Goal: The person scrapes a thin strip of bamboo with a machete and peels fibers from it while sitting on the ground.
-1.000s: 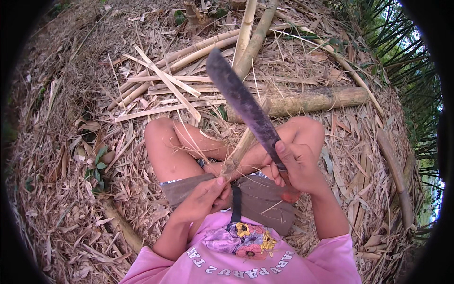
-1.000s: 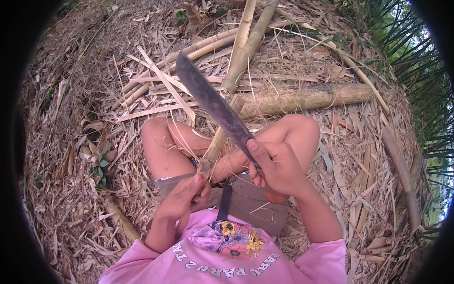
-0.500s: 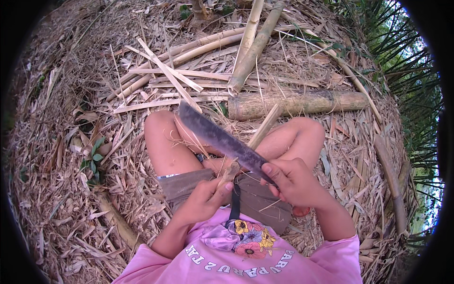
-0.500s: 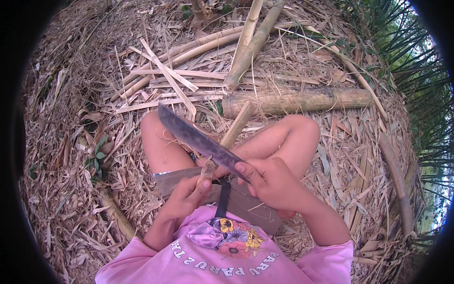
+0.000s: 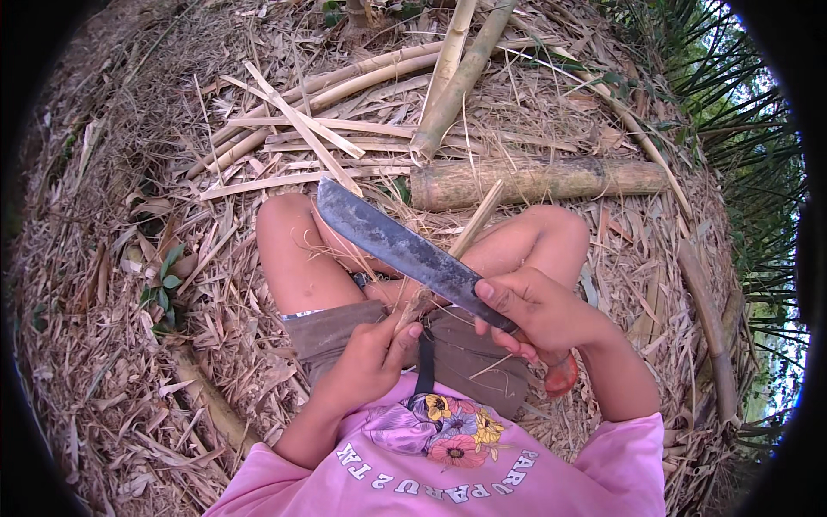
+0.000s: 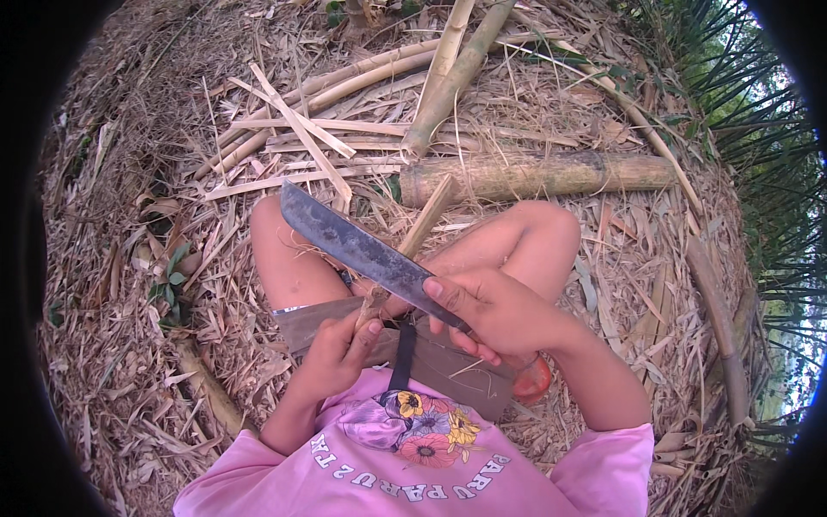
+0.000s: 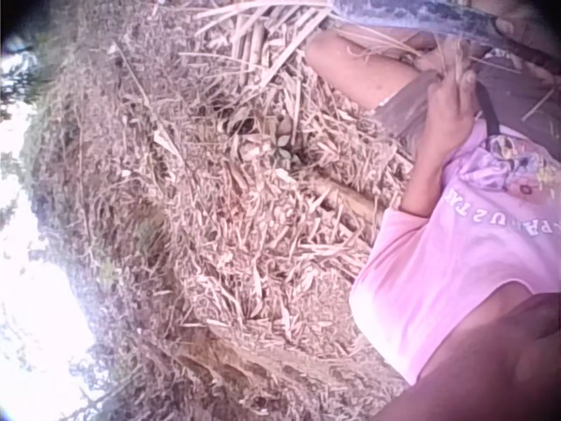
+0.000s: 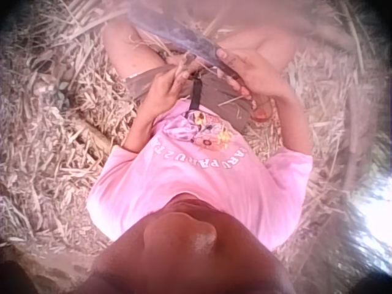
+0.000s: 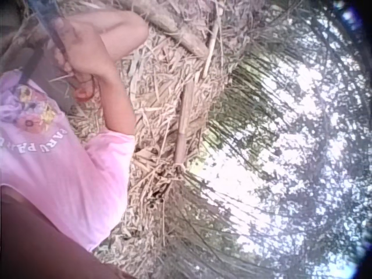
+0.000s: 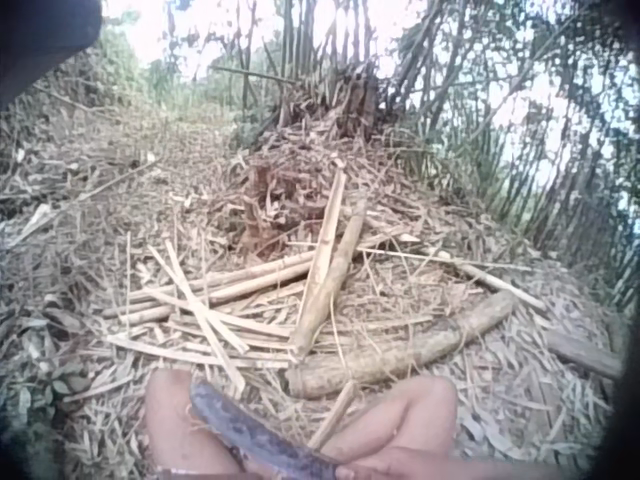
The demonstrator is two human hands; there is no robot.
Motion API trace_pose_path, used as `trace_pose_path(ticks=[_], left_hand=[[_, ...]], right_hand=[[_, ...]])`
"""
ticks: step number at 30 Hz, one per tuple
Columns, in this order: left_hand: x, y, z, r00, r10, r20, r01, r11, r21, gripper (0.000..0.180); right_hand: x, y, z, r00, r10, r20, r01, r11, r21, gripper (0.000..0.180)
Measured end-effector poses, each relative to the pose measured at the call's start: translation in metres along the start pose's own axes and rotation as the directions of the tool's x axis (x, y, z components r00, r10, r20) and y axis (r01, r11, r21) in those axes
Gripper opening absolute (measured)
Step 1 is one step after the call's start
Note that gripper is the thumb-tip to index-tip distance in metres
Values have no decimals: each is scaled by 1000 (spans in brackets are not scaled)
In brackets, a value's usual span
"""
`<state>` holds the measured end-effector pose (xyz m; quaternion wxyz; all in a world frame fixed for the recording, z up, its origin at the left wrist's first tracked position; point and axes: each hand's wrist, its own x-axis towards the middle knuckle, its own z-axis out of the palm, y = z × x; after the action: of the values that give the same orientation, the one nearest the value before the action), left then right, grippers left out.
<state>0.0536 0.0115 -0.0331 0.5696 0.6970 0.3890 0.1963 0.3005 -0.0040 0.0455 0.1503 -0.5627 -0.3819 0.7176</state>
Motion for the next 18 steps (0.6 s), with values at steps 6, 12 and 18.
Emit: trace_pose_path(ticks=[6,12,18], left_hand=[[-3,-3,15,988,115,-100,-99,983,154,13],[-2,8,14,971,102,-215,-54,975,216,15],[-4,14,14,948,85,-308,-46,990,132,18]], right_hand=[[-2,-3,25,996,43,75,-35,994,-107,51],[-1,-1,36,880,-314,-356,336,942,0,24],[16,13,55,694,-513,-505,521,842,-139,15]])
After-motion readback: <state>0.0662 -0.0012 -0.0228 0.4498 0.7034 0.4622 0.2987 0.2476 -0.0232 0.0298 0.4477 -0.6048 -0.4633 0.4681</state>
